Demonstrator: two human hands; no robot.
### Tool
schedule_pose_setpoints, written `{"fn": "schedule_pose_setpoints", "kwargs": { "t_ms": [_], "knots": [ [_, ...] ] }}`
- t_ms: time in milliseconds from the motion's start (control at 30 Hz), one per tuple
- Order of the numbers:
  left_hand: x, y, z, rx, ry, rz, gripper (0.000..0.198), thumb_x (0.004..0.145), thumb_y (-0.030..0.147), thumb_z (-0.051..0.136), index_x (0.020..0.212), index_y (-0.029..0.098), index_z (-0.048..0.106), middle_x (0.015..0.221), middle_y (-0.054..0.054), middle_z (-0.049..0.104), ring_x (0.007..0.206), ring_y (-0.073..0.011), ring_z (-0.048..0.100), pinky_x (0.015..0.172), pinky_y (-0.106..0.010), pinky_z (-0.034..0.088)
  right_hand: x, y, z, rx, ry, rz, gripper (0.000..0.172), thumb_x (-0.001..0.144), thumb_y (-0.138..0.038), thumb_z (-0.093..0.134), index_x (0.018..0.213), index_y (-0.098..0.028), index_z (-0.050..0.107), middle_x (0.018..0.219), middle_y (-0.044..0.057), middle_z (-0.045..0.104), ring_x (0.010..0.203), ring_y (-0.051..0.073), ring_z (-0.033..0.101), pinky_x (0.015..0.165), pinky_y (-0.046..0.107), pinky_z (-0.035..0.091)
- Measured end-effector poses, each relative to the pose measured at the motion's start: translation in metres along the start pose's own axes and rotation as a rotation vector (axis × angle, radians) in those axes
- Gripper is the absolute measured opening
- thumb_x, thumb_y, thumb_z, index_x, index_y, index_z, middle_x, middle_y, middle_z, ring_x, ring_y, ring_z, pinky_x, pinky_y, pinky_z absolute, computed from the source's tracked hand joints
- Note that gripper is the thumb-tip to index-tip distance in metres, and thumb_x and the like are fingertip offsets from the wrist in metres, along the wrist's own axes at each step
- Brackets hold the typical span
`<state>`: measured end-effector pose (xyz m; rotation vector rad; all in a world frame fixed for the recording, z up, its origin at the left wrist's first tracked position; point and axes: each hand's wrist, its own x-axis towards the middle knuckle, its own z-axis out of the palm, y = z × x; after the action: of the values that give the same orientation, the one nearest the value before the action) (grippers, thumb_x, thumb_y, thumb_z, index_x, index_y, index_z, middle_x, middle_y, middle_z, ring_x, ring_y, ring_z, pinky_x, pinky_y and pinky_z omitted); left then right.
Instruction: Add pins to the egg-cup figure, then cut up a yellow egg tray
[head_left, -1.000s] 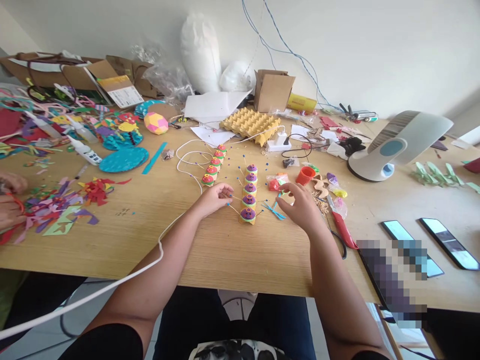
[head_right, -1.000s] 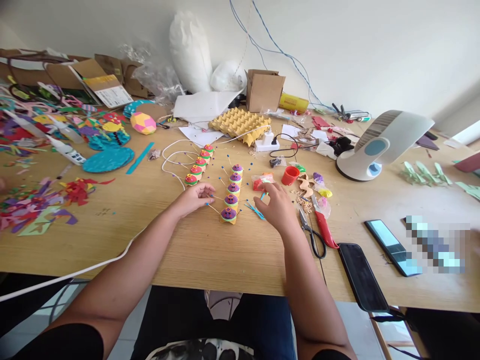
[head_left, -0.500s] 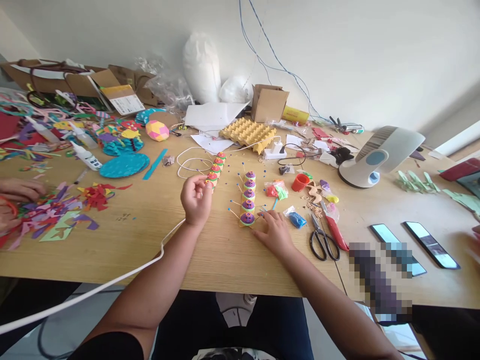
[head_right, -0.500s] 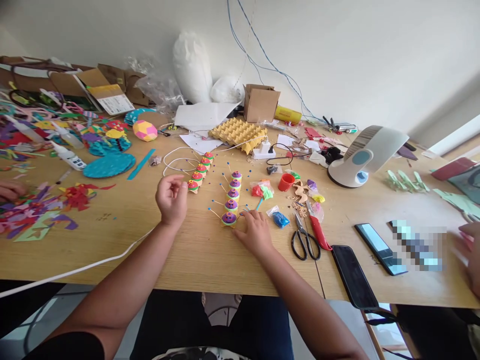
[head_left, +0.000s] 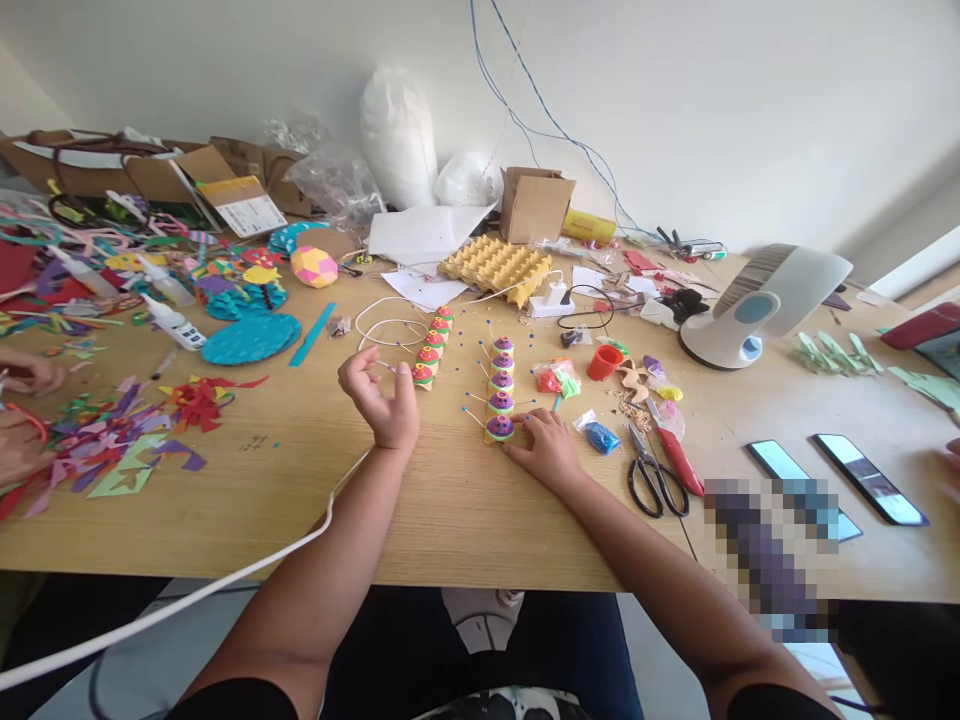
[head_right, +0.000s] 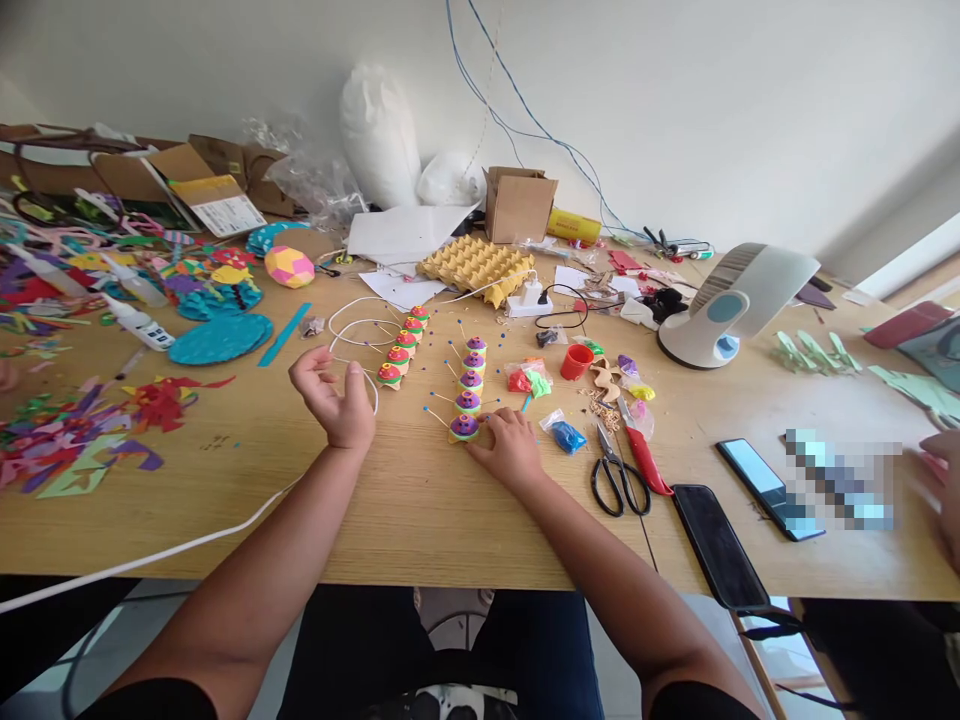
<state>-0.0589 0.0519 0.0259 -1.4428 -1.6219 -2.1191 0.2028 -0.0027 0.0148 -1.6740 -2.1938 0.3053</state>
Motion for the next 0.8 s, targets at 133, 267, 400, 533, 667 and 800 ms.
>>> {"fn": "schedule_pose_setpoints", "kwargs": {
  "t_ms": [133, 267, 400, 533, 667, 800],
  "knots": [
    [0.000, 0.000, 0.000, -0.007, -0.001, -0.013, 0.042, 0.086, 0.025, 0.060, 0.126, 0.017, 0.051, 0.122, -0.011, 0.056, 0.112, -0.0236, 0.055, 0.093, -0.039, 0.045, 0.014, 0.001, 0.000, -0.012, 0.000, 0.019, 0.042, 0.087, -0.048, 0.075, 0.122, -0.026, 0.072, 0.122, 0.008, 0.069, 0.118, 0.028, 0.059, 0.097, 0.041, 0.046],
    [0.000, -0.001, 0.001, -0.003, 0.001, -0.014, 0.042, 0.086, 0.026, 0.059, 0.126, 0.017, 0.052, 0.122, -0.011, 0.057, 0.112, -0.0238, 0.056, 0.094, -0.039, 0.046, 0.029, 0.000, 0.003, -0.015, 0.001, 0.040, 0.042, 0.087, -0.048, 0.074, 0.124, -0.027, 0.072, 0.124, 0.008, 0.068, 0.122, 0.028, 0.058, 0.101, 0.042, 0.044],
    [0.000, -0.003, 0.002, -0.009, 0.001, -0.005, 0.042, 0.086, 0.028, 0.060, 0.125, 0.017, 0.054, 0.120, -0.011, 0.058, 0.112, -0.0238, 0.057, 0.093, -0.039, 0.046, 0.041, 0.000, 0.007, -0.011, 0.005, 0.060, 0.043, 0.086, -0.047, 0.074, 0.125, -0.027, 0.071, 0.122, 0.009, 0.068, 0.122, 0.028, 0.057, 0.104, 0.042, 0.043],
    [-0.001, -0.003, 0.002, 0.000, -0.008, -0.008, 0.041, 0.087, 0.029, 0.059, 0.126, 0.017, 0.053, 0.121, -0.011, 0.058, 0.112, -0.0234, 0.057, 0.094, -0.038, 0.046, 0.049, -0.001, 0.009, -0.010, 0.010, 0.068, 0.043, 0.086, -0.048, 0.073, 0.124, -0.027, 0.072, 0.122, 0.009, 0.068, 0.120, 0.028, 0.058, 0.106, 0.042, 0.042],
    [-0.002, -0.002, 0.002, 0.018, -0.021, -0.021, 0.040, 0.088, 0.029, 0.058, 0.126, 0.018, 0.052, 0.122, -0.010, 0.057, 0.114, -0.0233, 0.057, 0.096, -0.039, 0.046, 0.054, -0.002, 0.011, -0.014, 0.020, 0.082, 0.043, 0.087, -0.049, 0.072, 0.124, -0.026, 0.072, 0.124, 0.009, 0.067, 0.120, 0.029, 0.058, 0.107, 0.043, 0.041],
    [-0.002, -0.001, 0.002, 0.019, -0.022, -0.030, 0.039, 0.088, 0.029, 0.058, 0.125, 0.018, 0.052, 0.123, -0.011, 0.057, 0.114, -0.0236, 0.057, 0.096, -0.039, 0.046, 0.061, -0.002, 0.014, -0.017, 0.019, 0.085, 0.044, 0.088, -0.051, 0.070, 0.125, -0.026, 0.071, 0.126, 0.009, 0.067, 0.123, 0.029, 0.056, 0.109, 0.044, 0.040]
  ]
}}
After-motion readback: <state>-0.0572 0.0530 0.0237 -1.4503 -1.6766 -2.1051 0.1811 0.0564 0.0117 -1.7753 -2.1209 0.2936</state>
